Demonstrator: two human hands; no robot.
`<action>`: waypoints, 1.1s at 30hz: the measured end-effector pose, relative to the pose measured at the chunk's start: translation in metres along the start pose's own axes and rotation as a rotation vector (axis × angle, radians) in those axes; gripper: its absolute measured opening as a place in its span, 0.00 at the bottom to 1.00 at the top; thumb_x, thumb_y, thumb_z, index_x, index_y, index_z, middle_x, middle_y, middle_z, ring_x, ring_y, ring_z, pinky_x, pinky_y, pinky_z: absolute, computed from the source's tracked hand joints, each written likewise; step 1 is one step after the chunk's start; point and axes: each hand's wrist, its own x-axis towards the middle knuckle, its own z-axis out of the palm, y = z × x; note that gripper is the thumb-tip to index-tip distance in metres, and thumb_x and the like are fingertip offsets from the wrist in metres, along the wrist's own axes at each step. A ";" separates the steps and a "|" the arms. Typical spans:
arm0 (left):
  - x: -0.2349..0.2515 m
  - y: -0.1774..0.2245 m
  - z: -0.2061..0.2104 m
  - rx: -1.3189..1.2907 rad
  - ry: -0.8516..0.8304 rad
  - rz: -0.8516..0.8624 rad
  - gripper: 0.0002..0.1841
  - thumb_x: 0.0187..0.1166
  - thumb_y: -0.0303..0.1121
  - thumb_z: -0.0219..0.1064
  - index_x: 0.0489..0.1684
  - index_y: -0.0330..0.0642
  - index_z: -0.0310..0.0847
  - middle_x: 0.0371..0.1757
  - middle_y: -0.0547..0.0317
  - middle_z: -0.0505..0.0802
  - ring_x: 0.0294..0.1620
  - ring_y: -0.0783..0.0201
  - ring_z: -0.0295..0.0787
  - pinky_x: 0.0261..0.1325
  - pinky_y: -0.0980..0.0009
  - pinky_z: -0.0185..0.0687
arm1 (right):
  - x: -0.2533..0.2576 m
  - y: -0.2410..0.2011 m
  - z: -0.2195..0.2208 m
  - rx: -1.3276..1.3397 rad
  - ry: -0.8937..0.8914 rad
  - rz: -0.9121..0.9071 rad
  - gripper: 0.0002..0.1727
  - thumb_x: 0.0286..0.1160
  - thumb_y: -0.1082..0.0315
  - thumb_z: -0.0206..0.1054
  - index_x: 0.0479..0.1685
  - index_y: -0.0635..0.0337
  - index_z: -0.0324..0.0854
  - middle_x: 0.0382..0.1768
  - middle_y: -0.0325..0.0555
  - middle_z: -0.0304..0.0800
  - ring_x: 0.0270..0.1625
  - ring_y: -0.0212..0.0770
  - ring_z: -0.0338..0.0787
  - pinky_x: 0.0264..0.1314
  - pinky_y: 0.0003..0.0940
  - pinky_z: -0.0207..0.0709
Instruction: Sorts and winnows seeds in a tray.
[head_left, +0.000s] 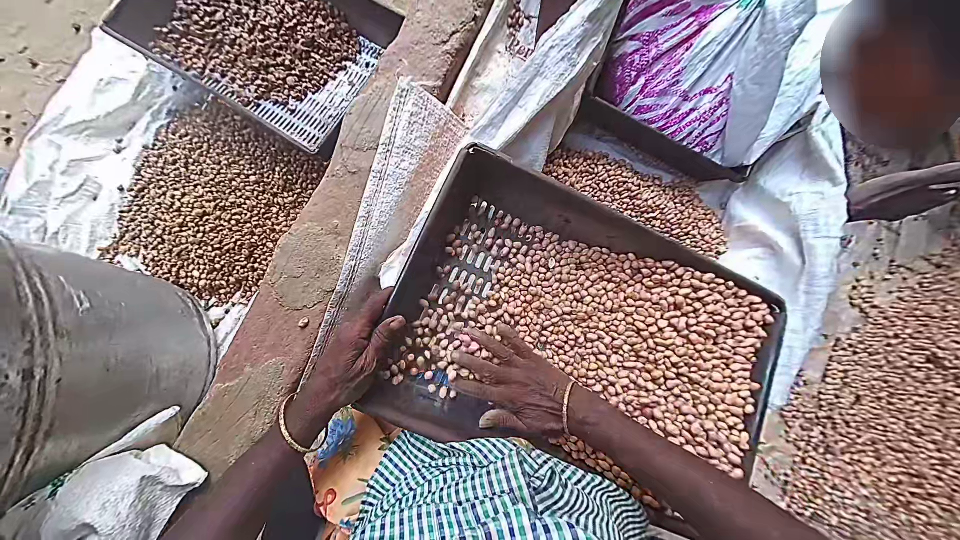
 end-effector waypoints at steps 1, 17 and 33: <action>0.000 0.000 0.000 -0.003 -0.001 0.003 0.27 0.92 0.45 0.50 0.71 0.27 0.74 0.49 0.62 0.92 0.49 0.91 0.84 0.57 0.88 0.80 | -0.019 -0.001 -0.010 0.108 -0.016 -0.011 0.30 0.90 0.42 0.43 0.71 0.43 0.87 0.83 0.51 0.75 0.89 0.69 0.63 0.87 0.72 0.45; 0.059 0.009 0.000 -0.214 -0.151 -0.095 0.28 0.83 0.28 0.56 0.82 0.27 0.58 0.63 0.55 0.86 0.56 0.84 0.85 0.62 0.85 0.81 | -0.199 -0.049 -0.017 0.725 1.315 1.243 0.39 0.77 0.67 0.57 0.87 0.78 0.50 0.77 0.57 0.71 0.66 0.11 0.75 0.66 0.06 0.65; 0.111 0.045 -0.005 -0.361 0.030 -0.058 0.20 0.89 0.25 0.54 0.79 0.45 0.66 0.53 0.69 0.90 0.43 0.80 0.90 0.48 0.79 0.89 | -0.194 -0.050 -0.098 0.473 1.501 0.738 0.36 0.74 0.83 0.61 0.86 0.68 0.58 0.70 0.39 0.81 0.61 0.16 0.84 0.64 0.15 0.79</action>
